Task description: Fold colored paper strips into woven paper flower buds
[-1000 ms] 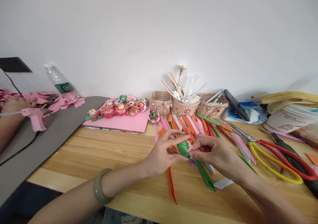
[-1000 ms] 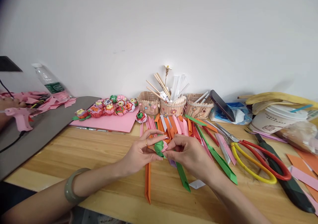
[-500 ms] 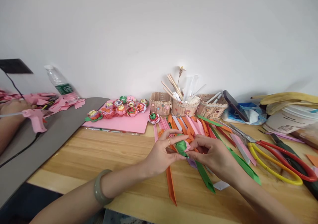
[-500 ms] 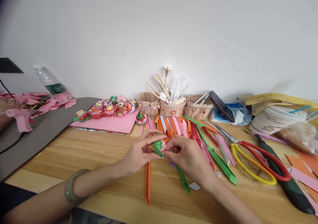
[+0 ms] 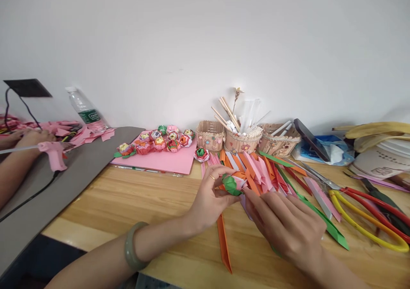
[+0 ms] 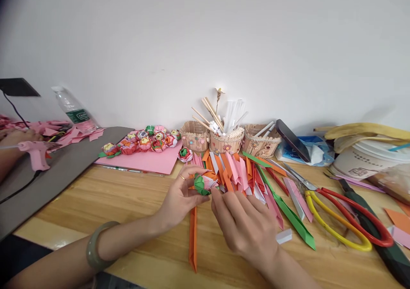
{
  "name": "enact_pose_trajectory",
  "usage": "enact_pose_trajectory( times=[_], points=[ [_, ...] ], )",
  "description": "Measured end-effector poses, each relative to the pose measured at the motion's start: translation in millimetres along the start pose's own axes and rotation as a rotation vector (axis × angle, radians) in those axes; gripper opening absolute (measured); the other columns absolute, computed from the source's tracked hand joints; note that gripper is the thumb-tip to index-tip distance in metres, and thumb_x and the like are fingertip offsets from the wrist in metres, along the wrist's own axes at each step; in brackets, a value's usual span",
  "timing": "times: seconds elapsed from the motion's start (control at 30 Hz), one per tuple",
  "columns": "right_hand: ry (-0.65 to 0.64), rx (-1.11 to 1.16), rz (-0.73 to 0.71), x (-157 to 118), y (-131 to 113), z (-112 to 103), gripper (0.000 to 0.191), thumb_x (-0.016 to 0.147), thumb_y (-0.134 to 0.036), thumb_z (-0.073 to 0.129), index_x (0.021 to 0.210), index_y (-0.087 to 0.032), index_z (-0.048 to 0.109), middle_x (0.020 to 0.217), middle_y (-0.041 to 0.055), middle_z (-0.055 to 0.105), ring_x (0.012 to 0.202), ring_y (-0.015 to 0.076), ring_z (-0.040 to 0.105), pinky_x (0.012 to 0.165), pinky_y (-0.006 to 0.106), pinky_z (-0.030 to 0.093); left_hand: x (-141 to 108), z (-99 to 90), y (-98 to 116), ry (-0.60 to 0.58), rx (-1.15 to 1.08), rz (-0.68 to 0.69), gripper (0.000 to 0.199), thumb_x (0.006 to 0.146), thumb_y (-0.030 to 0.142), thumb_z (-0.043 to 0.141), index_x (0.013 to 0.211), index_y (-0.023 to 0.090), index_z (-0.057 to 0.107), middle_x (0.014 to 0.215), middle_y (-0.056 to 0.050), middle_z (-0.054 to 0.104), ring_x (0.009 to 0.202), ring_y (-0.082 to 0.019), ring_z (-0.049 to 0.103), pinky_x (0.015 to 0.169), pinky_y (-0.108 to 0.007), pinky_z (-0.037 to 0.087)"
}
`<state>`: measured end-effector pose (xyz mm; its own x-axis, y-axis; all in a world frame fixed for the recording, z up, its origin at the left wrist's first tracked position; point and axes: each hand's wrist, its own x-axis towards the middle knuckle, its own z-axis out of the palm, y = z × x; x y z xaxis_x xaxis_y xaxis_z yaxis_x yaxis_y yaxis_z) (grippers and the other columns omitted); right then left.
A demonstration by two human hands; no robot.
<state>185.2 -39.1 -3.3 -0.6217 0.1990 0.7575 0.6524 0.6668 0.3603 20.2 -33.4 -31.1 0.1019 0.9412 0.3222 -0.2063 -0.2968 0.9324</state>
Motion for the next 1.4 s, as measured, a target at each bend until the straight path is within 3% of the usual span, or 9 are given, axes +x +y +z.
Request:
enact_pose_trajectory(
  times=[0.2, 0.27, 0.43, 0.63, 0.8, 0.93, 1.17, 1.3, 1.4],
  points=[
    [0.023, 0.072, -0.137, -1.4, 4.6, 0.1, 0.015, 0.073, -0.009, 0.064, 0.088, -0.011, 0.065, 0.050, -0.0017, 0.053, 0.047, 0.0109, 0.043, 0.044, 0.028, 0.027, 1.2, 0.7, 3.6, 0.016, -0.062, -0.074, 0.042, 0.062, 0.022, 0.072, 0.098, 0.022, 0.050, 0.110, -0.004, 0.044, 0.094, -0.016, 0.054, 0.076, -0.027, 0.049],
    [0.014, 0.184, -0.099, -2.0, 6.3, 2.2, 0.017, 0.075, -0.009, 0.061, 0.093, -0.011, 0.063, 0.052, -0.0019, 0.052, 0.047, 0.0102, 0.042, 0.044, 0.027, 0.029, 2.1, 0.8, 4.3, 0.025, -0.092, -0.091, 0.043, 0.062, 0.022, 0.073, 0.097, 0.022, 0.049, 0.107, -0.004, 0.048, 0.093, -0.015, 0.055, 0.077, -0.027, 0.048],
    [0.004, 0.379, 0.240, -4.0, 10.1, 9.4, 0.028, 0.080, -0.008, 0.055, 0.107, -0.013, 0.057, 0.065, 0.0023, 0.052, 0.052, 0.0100, 0.046, 0.046, 0.023, 0.036, 2.1, -0.3, 2.2, 0.001, -0.125, -0.080, 0.044, 0.060, 0.020, 0.074, 0.096, 0.022, 0.049, 0.103, -0.002, 0.051, 0.092, -0.015, 0.055, 0.080, -0.027, 0.045],
    [-0.061, 0.414, 0.105, -5.8, 10.7, 9.2, 0.035, 0.080, -0.008, 0.053, 0.114, -0.014, 0.055, 0.061, 0.0005, 0.050, 0.052, 0.0117, 0.046, 0.045, 0.024, 0.035, 1.2, -1.1, 0.1, 0.001, -0.120, -0.067, 0.044, 0.060, 0.020, 0.074, 0.097, 0.022, 0.050, 0.100, -0.001, 0.052, 0.090, -0.015, 0.055, 0.078, -0.026, 0.045],
    [-0.036, 0.714, 0.493, 4.7, 9.2, 0.4, 0.023, 0.081, -0.010, 0.052, 0.098, -0.021, 0.063, 0.065, 0.0004, 0.054, 0.053, 0.0102, 0.049, 0.044, 0.021, 0.038, -1.2, -1.4, 2.9, -0.015, -0.061, -0.058, 0.044, 0.062, 0.020, 0.073, 0.100, 0.024, 0.050, 0.110, -0.003, 0.045, 0.093, -0.015, 0.055, 0.078, -0.027, 0.047],
    [-0.249, 0.943, 0.758, 15.0, 8.1, -1.5, 0.015, 0.083, -0.025, 0.052, 0.079, -0.020, 0.066, 0.063, 0.0016, 0.058, 0.055, 0.0126, 0.052, 0.044, 0.023, 0.040, -4.4, -2.2, 5.1, -0.009, 0.139, -0.019, 0.050, 0.067, 0.019, 0.068, 0.111, 0.029, 0.046, 0.119, -0.004, 0.039, 0.102, -0.018, 0.051, 0.077, -0.026, 0.049],
    [-0.385, 1.103, 0.916, 17.5, 6.4, 3.8, 0.020, 0.081, -0.034, 0.054, 0.074, -0.018, 0.063, 0.064, 0.0012, 0.057, 0.053, 0.0119, 0.050, 0.044, 0.023, 0.038, -5.2, -5.4, 4.0, -0.041, 0.405, 0.140, 0.042, 0.071, 0.014, 0.062, 0.109, 0.030, 0.054, 0.117, -0.007, 0.043, 0.112, -0.022, 0.044, 0.087, -0.034, 0.046],
    [-0.358, 1.068, 0.904, 15.5, 7.3, 3.7, 0.022, 0.081, -0.034, 0.054, 0.070, -0.017, 0.062, 0.060, 0.0000, 0.054, 0.051, 0.0111, 0.048, 0.044, 0.023, 0.038, -3.3, -4.8, 2.3, -0.124, 0.177, -0.020, 0.064, 0.064, 0.020, 0.071, 0.122, 0.032, 0.045, 0.129, -0.007, 0.038, 0.117, -0.024, 0.043, 0.091, -0.036, 0.044],
    [-0.362, 1.057, 0.890, 14.5, 9.6, 3.7, 0.022, 0.081, -0.034, 0.054, 0.068, -0.018, 0.061, 0.060, 0.0001, 0.054, 0.054, 0.0117, 0.048, 0.048, 0.023, 0.039, 1.0, -4.3, 1.7, -0.231, -0.141, -0.264, 0.081, 0.059, 0.030, 0.074, 0.130, 0.027, 0.036, 0.120, -0.010, 0.051, 0.107, -0.023, 0.052, 0.093, -0.039, 0.041]
  ],
)
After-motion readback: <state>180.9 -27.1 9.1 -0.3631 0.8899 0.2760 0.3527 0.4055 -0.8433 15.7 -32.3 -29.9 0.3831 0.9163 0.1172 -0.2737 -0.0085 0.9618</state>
